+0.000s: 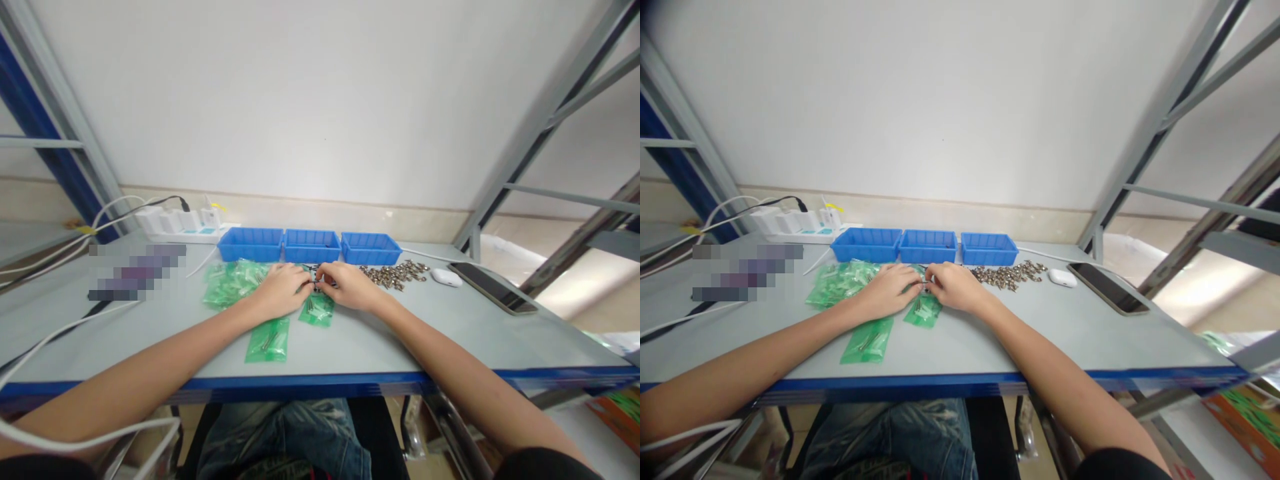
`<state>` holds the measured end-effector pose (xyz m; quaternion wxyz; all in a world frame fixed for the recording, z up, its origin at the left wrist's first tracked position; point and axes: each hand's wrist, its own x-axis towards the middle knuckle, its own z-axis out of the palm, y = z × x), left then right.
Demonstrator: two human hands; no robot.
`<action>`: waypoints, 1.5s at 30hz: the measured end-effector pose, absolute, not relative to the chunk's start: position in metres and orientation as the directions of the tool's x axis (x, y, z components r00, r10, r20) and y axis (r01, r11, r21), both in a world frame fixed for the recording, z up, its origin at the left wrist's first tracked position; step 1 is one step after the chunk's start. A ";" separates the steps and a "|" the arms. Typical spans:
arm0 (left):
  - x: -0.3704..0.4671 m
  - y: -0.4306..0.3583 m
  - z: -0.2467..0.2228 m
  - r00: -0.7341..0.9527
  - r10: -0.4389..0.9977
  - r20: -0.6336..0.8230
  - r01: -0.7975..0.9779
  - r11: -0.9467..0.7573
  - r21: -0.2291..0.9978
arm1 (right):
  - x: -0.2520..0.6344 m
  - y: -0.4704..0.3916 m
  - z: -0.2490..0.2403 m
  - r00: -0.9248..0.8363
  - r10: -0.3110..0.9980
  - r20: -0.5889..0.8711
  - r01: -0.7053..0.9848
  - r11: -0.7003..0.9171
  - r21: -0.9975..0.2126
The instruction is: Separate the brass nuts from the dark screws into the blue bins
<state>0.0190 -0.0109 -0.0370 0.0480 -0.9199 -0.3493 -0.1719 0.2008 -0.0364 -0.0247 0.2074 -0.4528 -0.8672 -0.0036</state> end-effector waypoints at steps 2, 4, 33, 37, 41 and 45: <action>0.019 -0.011 -0.037 0.697 0.627 0.348 0.659 -0.751 0.034 | 0.201 -0.036 -0.025 -0.509 0.782 0.360 0.786 0.593 -0.175; 0.019 -0.010 -0.037 0.699 0.626 0.347 0.656 -0.754 0.038 | 0.201 -0.036 -0.025 -0.501 0.790 0.354 0.793 0.583 -0.176; 0.020 -0.010 -0.035 0.703 0.616 0.356 0.631 -0.771 0.088 | 0.202 -0.036 -0.023 -0.523 0.794 0.310 0.810 0.576 -0.110; 0.020 -0.010 -0.035 0.697 0.624 0.355 0.645 -0.761 0.072 | 0.203 -0.037 -0.024 -0.499 0.805 0.321 0.809 0.566 -0.160; 0.020 -0.010 -0.034 0.692 0.626 0.358 0.652 -0.756 0.061 | 0.204 -0.036 -0.024 -0.500 0.784 0.367 0.796 0.583 -0.161; 0.020 -0.009 -0.035 0.708 0.611 0.354 0.629 -0.774 0.076 | 0.206 -0.035 -0.025 -0.505 0.781 0.368 0.787 0.591 -0.175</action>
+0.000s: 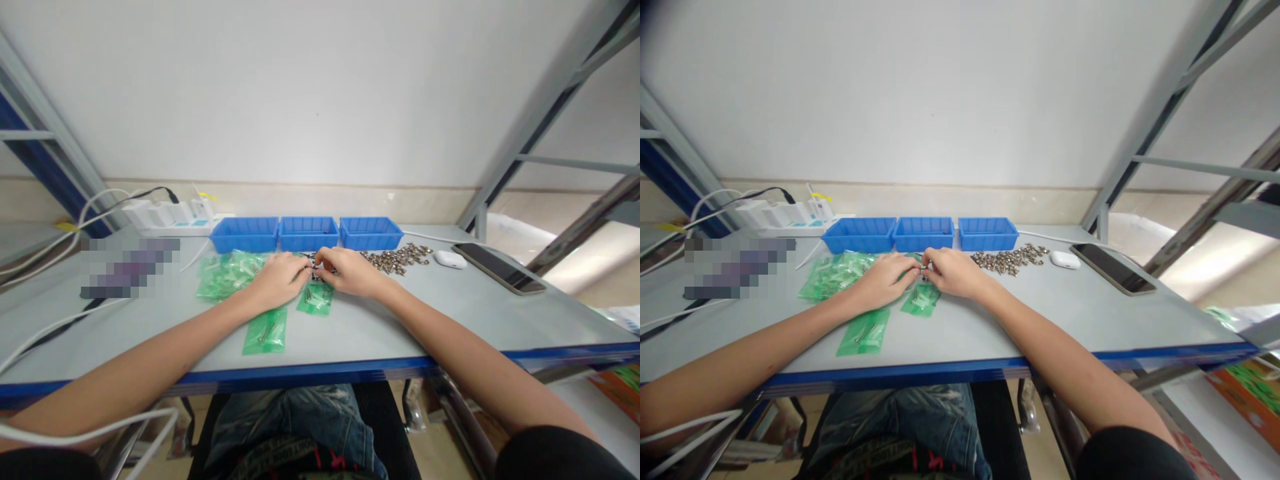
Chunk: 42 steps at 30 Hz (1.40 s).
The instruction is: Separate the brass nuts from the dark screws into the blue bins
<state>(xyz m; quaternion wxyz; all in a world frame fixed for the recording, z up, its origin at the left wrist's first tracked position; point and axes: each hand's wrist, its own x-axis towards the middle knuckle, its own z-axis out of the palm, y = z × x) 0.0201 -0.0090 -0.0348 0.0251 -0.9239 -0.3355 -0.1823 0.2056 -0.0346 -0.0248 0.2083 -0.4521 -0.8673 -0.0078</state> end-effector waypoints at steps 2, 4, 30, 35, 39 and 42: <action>0.020 -0.009 -0.035 0.713 0.602 0.360 0.618 -0.782 0.084 | 0.206 -0.035 -0.024 -0.511 0.783 0.355 0.785 0.594 -0.179; 0.021 -0.009 -0.035 0.706 0.604 0.370 0.621 -0.779 0.089 | 0.205 -0.037 -0.023 -0.521 0.777 0.353 0.780 0.601 -0.172; 0.020 -0.009 -0.037 0.664 0.618 0.421 0.624 -0.768 0.144 | 0.202 -0.042 -0.018 -0.475 0.791 0.386 0.826 0.552 -0.116; 0.020 -0.010 -0.036 0.666 0.622 0.411 0.630 -0.764 0.135 | 0.202 -0.041 -0.018 -0.451 0.799 0.399 0.835 0.535 -0.127; 0.020 -0.010 -0.036 0.677 0.616 0.404 0.636 -0.765 0.100 | 0.202 -0.039 -0.020 -0.484 0.782 0.392 0.801 0.577 -0.162; 0.021 -0.011 -0.035 0.685 0.607 0.404 0.635 -0.768 0.078 | 0.201 -0.040 -0.020 -0.503 0.762 0.407 0.784 0.601 -0.157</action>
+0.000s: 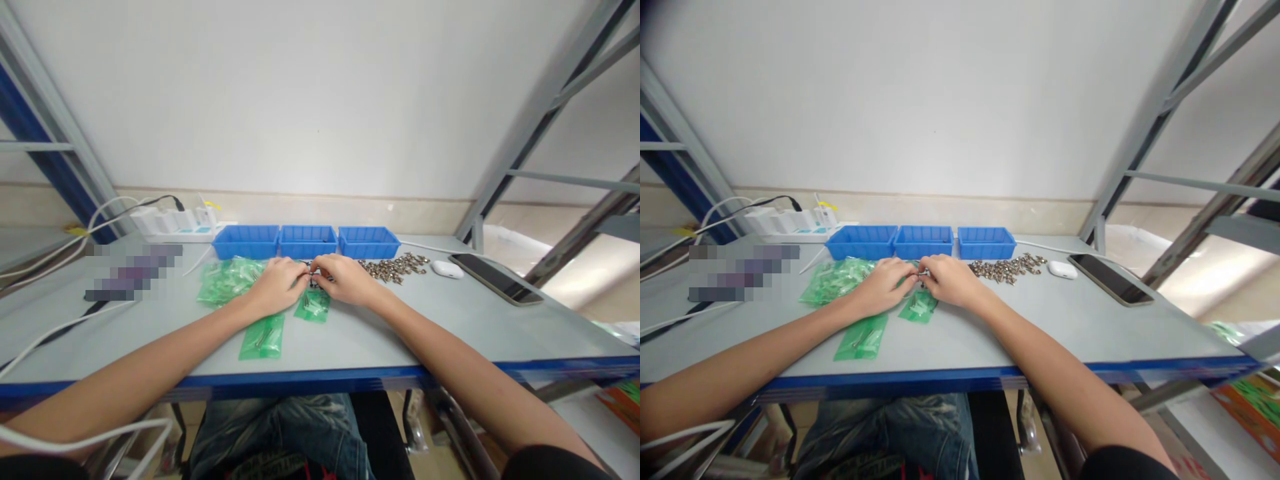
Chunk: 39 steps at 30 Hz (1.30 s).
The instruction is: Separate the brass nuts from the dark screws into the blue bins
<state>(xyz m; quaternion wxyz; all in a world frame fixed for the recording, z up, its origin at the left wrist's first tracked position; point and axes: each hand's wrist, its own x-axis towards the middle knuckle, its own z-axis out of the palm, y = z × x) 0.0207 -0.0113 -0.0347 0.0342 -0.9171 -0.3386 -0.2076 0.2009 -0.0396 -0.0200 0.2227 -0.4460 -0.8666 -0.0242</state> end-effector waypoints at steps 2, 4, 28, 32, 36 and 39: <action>0.021 -0.013 -0.034 0.689 0.604 0.400 0.632 -0.771 0.077 | 0.200 -0.040 -0.020 -0.497 0.762 0.415 0.789 0.596 -0.148; 0.021 -0.014 -0.033 0.689 0.607 0.396 0.629 -0.772 0.090 | 0.199 -0.040 -0.020 -0.487 0.773 0.406 0.802 0.580 -0.142; 0.021 -0.011 -0.035 0.659 0.643 0.391 0.672 -0.737 0.080 | 0.199 -0.041 -0.020 -0.374 0.843 0.387 0.879 0.455 -0.141; 0.021 -0.010 -0.036 0.663 0.642 0.386 0.666 -0.741 0.088 | 0.200 -0.042 -0.018 -0.381 0.840 0.386 0.879 0.458 -0.131; 0.022 -0.009 -0.037 0.652 0.645 0.398 0.669 -0.737 0.099 | 0.197 -0.044 -0.017 -0.379 0.845 0.377 0.890 0.445 -0.102; 0.022 -0.009 -0.037 0.647 0.647 0.403 0.676 -0.732 0.090 | 0.195 -0.046 -0.016 -0.372 0.856 0.358 0.900 0.427 -0.084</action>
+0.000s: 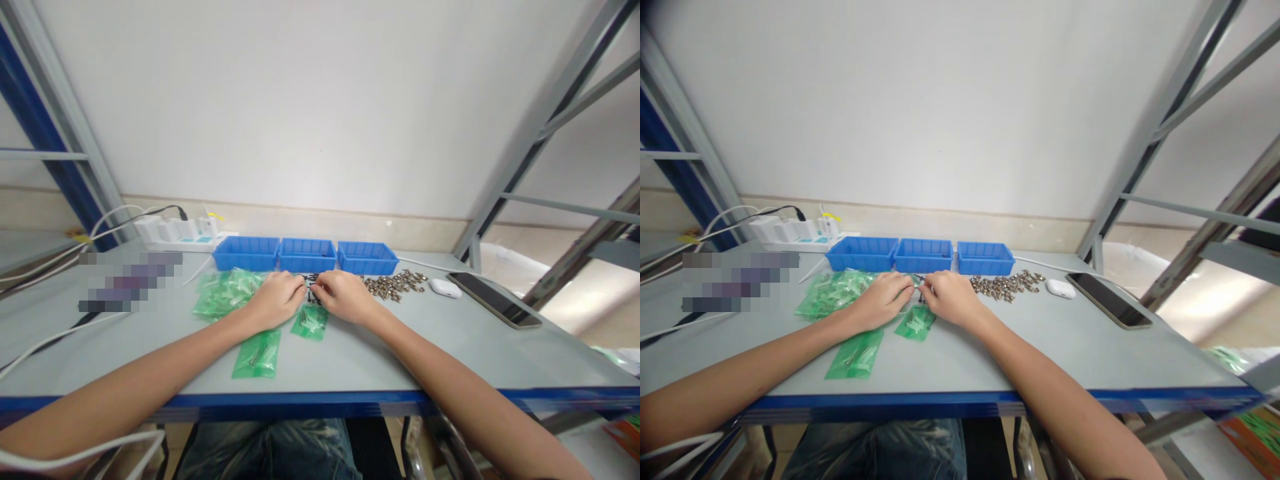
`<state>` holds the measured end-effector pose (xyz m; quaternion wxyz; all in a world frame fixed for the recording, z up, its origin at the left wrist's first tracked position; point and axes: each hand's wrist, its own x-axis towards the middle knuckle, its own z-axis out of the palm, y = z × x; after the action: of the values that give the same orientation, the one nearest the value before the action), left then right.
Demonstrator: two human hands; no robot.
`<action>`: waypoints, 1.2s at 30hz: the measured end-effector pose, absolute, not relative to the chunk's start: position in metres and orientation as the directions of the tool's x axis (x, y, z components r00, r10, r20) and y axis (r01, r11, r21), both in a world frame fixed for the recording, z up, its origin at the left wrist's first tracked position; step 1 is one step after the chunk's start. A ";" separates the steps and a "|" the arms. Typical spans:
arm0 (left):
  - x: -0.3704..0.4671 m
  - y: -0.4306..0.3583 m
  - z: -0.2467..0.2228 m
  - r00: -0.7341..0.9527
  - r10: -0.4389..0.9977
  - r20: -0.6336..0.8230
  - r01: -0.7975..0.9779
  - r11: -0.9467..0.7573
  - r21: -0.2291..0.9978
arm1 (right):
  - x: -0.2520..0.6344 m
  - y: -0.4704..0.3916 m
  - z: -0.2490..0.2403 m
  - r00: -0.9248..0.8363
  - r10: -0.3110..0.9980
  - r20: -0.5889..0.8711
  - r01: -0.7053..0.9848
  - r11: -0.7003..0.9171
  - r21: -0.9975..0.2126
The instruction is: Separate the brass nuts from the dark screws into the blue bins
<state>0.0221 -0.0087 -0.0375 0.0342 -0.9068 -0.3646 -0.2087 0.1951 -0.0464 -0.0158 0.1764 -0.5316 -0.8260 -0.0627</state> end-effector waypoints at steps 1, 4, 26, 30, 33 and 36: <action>0.022 -0.009 -0.038 0.648 0.646 0.404 0.676 -0.732 0.085 | 0.195 -0.047 -0.015 -0.369 0.860 0.352 0.904 0.421 -0.081; 0.022 -0.009 -0.037 0.649 0.641 0.409 0.676 -0.733 0.077 | 0.194 -0.047 -0.015 -0.353 0.865 0.356 0.912 0.404 -0.076; 0.022 -0.013 -0.040 0.698 0.591 0.405 0.632 -0.774 0.041 | 0.195 -0.042 -0.019 -0.394 0.833 0.389 0.873 0.471 -0.124; 0.022 -0.013 -0.041 0.695 0.588 0.415 0.628 -0.777 0.048 | 0.195 -0.043 -0.018 -0.368 0.836 0.407 0.878 0.456 -0.142; 0.022 -0.012 -0.040 0.695 0.586 0.417 0.623 -0.780 0.057 | 0.196 -0.043 -0.018 -0.357 0.838 0.413 0.878 0.452 -0.158; 0.022 -0.011 -0.040 0.692 0.591 0.416 0.625 -0.778 0.065 | 0.198 -0.042 -0.018 -0.345 0.842 0.415 0.879 0.445 -0.173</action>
<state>0.0222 -0.0115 -0.0396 0.0409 -0.9188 -0.3308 -0.2115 0.1979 -0.0417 -0.0178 0.2275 -0.5252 -0.8190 -0.0405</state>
